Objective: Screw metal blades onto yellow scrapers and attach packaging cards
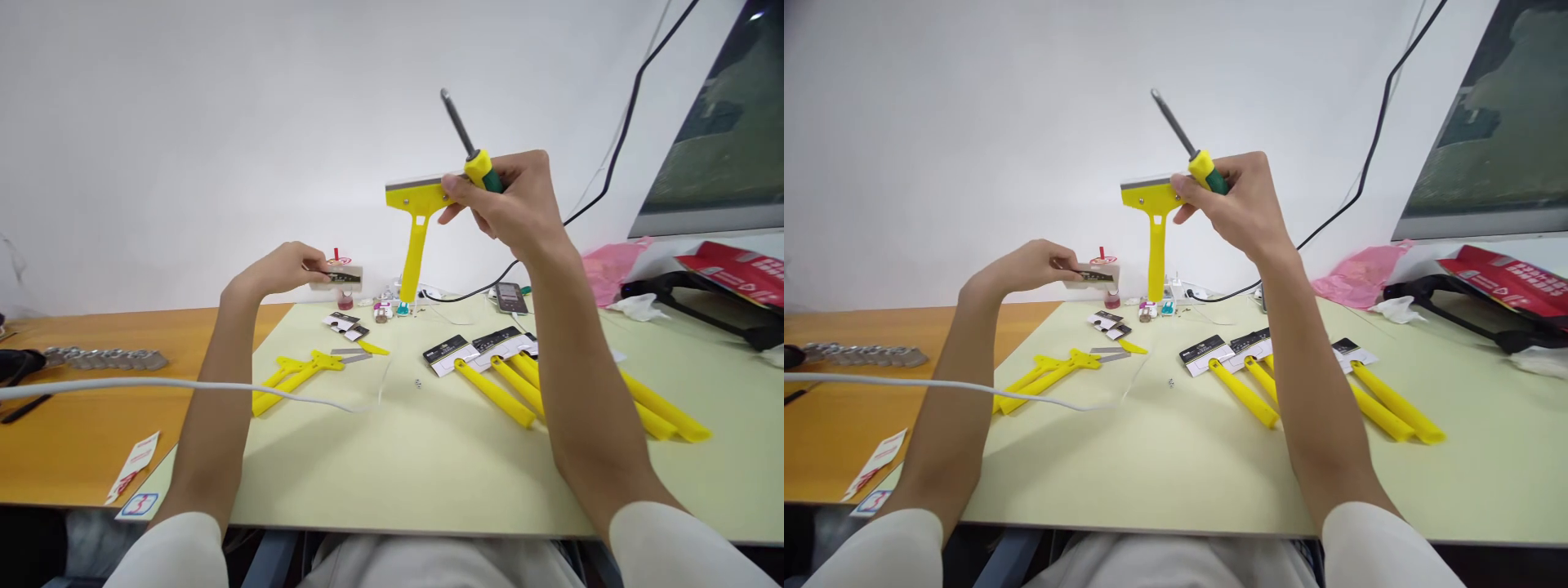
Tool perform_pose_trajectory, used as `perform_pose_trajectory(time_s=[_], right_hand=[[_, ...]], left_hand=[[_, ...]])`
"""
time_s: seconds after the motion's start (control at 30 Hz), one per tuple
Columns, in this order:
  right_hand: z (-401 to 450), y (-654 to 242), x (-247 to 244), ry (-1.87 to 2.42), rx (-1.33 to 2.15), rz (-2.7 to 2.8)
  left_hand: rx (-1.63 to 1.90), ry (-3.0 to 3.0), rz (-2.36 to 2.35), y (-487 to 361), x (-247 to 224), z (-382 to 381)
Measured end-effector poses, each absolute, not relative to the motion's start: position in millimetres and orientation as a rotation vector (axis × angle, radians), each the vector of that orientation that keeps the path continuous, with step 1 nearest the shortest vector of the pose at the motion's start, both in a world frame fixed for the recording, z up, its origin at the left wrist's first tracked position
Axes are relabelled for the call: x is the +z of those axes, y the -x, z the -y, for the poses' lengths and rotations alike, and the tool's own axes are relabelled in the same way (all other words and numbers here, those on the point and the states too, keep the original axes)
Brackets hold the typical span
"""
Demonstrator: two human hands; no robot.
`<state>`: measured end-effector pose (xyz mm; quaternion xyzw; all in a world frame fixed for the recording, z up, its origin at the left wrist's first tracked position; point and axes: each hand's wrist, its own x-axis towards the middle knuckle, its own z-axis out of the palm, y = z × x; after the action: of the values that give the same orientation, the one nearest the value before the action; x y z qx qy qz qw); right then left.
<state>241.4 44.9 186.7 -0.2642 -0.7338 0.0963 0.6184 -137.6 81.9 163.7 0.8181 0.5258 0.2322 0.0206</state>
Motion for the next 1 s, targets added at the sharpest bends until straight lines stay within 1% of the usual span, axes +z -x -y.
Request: perform_pose_trajectory(time_s=[0.07,0.17,0.33,0.57,0.73,0.83,0.9,1.0], right_hand=[[-45.8,-238.4,188.0,0.551,0.234,1.565],[-45.5,-237.3,189.2,0.485,0.222,1.41],[-47.1,-243.7,188.9,0.496,0.137,1.471],[-42.8,-243.7,191.8,0.552,0.126,1.252],[-45.7,-248.4,190.2,0.535,0.159,1.438],[-47.6,-243.7,190.2,0.445,0.155,1.359],[-48.5,-235.4,190.8,0.322,0.11,1.191],[-49.5,-222.4,191.3,0.272,0.094,1.149]], left_hand=[[0.957,-2.642,-1.463,115.0,170.6,-58.6],[1.135,-2.814,-1.227,90.0,173.4,-36.5],[1.205,-2.941,-1.119,78.8,171.0,-30.3],[1.205,-2.903,-1.106,78.2,167.1,-32.7],[1.225,-2.939,-0.971,73.9,165.9,-37.3],[1.268,-3.092,-0.927,70.7,165.6,-38.5],[1.345,-3.217,-0.913,68.4,165.2,-37.9],[1.49,-3.357,-0.844,65.2,164.4,-36.0]])
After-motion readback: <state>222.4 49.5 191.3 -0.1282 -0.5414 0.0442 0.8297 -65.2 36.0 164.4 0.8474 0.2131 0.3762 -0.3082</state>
